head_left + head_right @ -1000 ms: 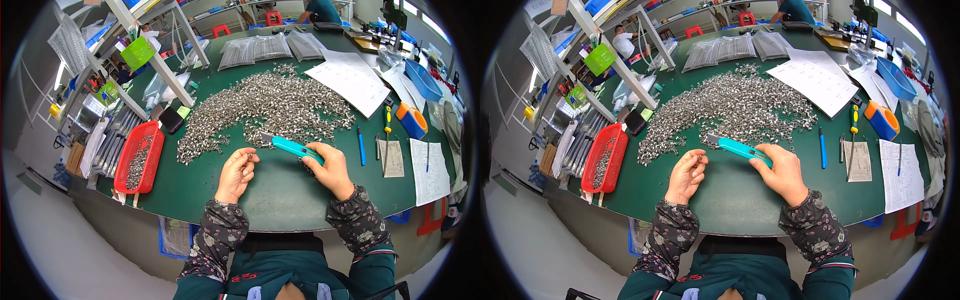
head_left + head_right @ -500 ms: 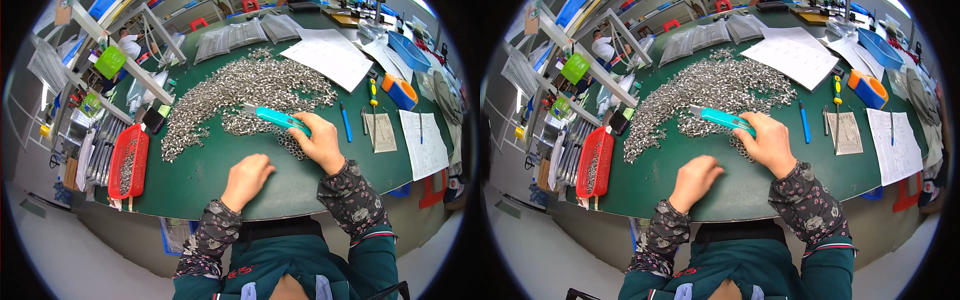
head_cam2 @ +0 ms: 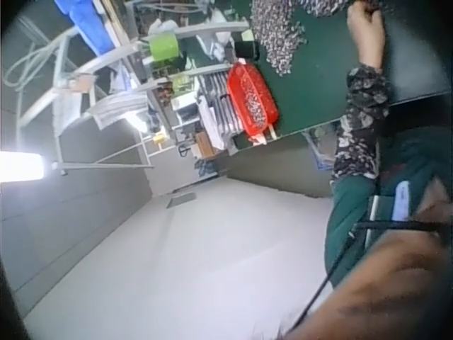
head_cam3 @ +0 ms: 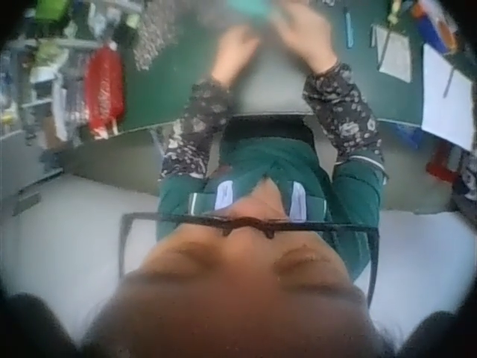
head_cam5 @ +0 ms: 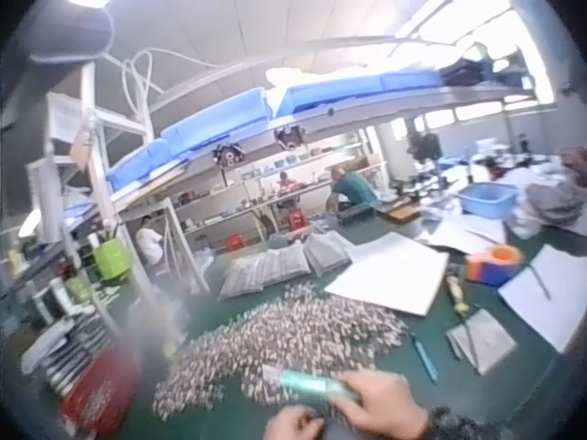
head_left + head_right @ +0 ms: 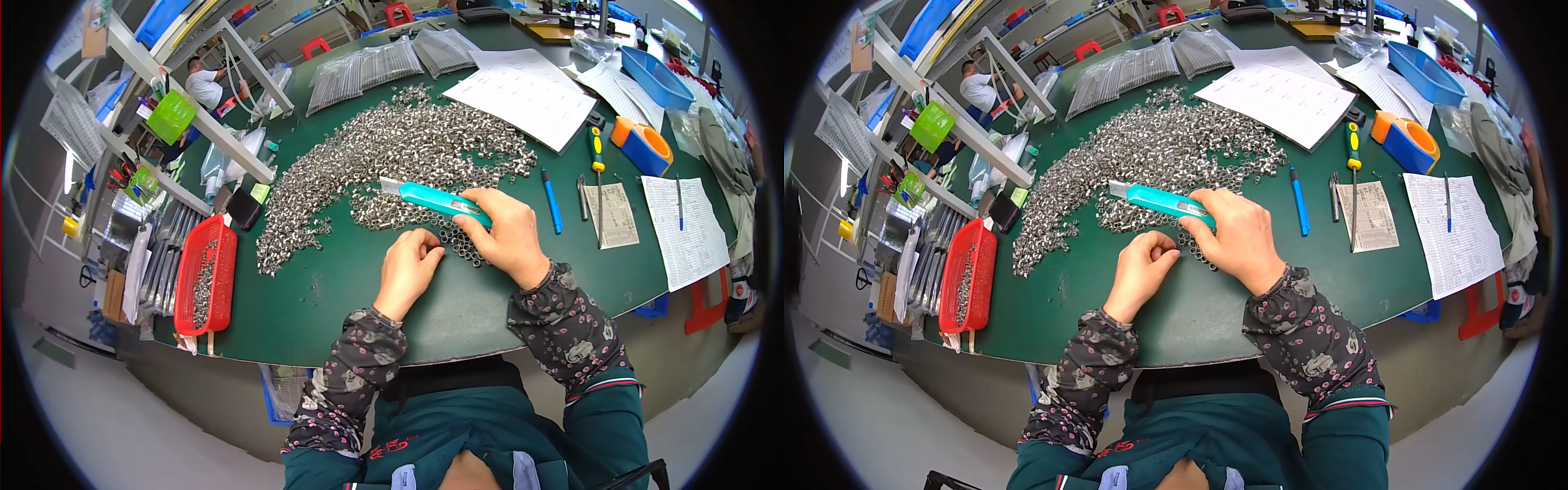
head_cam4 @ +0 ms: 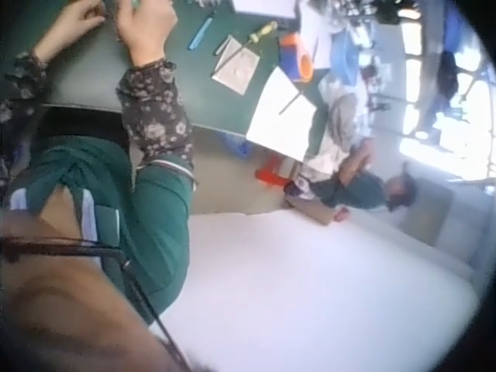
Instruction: Inspecting and sorting a pile of small metal hardware components using a utility knife.
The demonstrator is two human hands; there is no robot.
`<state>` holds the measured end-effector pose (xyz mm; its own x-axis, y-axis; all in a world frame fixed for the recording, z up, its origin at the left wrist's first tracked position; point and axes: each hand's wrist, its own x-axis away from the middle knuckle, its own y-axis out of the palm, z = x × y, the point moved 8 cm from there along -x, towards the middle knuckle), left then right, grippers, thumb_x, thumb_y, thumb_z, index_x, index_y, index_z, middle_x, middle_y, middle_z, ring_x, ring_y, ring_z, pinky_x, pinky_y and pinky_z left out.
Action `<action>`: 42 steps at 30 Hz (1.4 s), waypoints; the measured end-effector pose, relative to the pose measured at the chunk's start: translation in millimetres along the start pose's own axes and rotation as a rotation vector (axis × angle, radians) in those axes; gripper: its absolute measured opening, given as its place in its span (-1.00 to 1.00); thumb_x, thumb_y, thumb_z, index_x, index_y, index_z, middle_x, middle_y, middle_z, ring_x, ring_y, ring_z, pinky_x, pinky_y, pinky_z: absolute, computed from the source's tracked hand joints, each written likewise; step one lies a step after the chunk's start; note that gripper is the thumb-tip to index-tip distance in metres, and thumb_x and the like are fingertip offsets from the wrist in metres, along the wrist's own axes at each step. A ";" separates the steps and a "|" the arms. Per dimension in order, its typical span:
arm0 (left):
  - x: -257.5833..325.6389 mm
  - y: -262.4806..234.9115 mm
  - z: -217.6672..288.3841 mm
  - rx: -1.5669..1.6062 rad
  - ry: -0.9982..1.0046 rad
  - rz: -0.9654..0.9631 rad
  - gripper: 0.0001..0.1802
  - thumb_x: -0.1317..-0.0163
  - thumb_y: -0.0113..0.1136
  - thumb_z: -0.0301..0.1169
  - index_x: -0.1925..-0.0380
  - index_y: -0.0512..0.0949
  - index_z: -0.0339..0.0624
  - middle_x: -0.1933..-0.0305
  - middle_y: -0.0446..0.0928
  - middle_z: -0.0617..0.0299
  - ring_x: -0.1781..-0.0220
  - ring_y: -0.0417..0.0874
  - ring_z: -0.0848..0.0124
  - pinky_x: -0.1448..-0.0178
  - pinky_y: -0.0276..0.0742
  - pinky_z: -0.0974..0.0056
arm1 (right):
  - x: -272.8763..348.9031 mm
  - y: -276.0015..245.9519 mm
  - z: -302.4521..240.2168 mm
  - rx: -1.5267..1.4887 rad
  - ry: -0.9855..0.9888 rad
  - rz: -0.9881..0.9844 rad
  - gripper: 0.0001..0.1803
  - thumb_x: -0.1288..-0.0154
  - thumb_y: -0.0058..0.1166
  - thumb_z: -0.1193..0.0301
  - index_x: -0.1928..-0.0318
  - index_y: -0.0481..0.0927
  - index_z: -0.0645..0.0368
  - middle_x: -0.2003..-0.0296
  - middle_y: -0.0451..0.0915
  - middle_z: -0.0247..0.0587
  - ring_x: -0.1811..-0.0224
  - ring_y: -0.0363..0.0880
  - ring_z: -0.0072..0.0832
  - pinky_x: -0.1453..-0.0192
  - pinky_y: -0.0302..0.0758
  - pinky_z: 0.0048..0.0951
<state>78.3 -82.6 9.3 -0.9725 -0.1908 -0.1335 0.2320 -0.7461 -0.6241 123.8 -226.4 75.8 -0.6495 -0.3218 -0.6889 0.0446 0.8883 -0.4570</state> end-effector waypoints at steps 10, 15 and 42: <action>-11.3 8.7 11.4 -0.284 -0.012 0.109 -0.82 0.05 0.21 -0.36 0.48 0.48 -0.22 0.41 0.47 0.13 0.39 0.52 0.18 0.32 0.41 0.15 | -0.9 2.3 2.8 -0.006 -0.008 -0.004 -0.76 -0.02 0.11 0.32 0.28 0.52 0.13 0.50 0.50 -0.20 0.47 0.50 -0.23 0.42 0.41 -0.31; -5.8 2.3 -20.7 0.778 -0.289 -0.083 -0.91 -0.14 0.09 -0.44 0.38 0.43 -0.21 0.50 0.38 0.33 0.60 0.29 0.62 0.60 0.18 0.51 | -1.9 0.9 -4.6 -0.009 -0.031 -0.007 -0.76 -0.02 0.12 0.32 0.29 0.52 0.14 0.50 0.51 -0.19 0.47 0.50 -0.22 0.42 0.41 -0.30; 4.4 -51.1 -69.4 1.302 -0.248 0.030 -0.86 -0.22 0.03 -0.40 0.30 0.46 -0.24 0.54 0.36 0.39 0.66 0.14 0.70 0.68 -0.02 0.61 | 15.4 43.3 3.4 -0.133 0.193 -0.490 -0.69 -0.01 0.11 0.23 0.28 0.58 0.17 0.42 0.57 -0.09 0.39 0.54 -0.17 0.30 0.44 -0.30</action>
<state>60.8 -1.1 -12.8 -0.9697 -0.2246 0.0957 0.2374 -0.7761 0.5842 118.3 -194.0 43.4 -0.6981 -0.6539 -0.2917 -0.3868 0.6872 -0.6149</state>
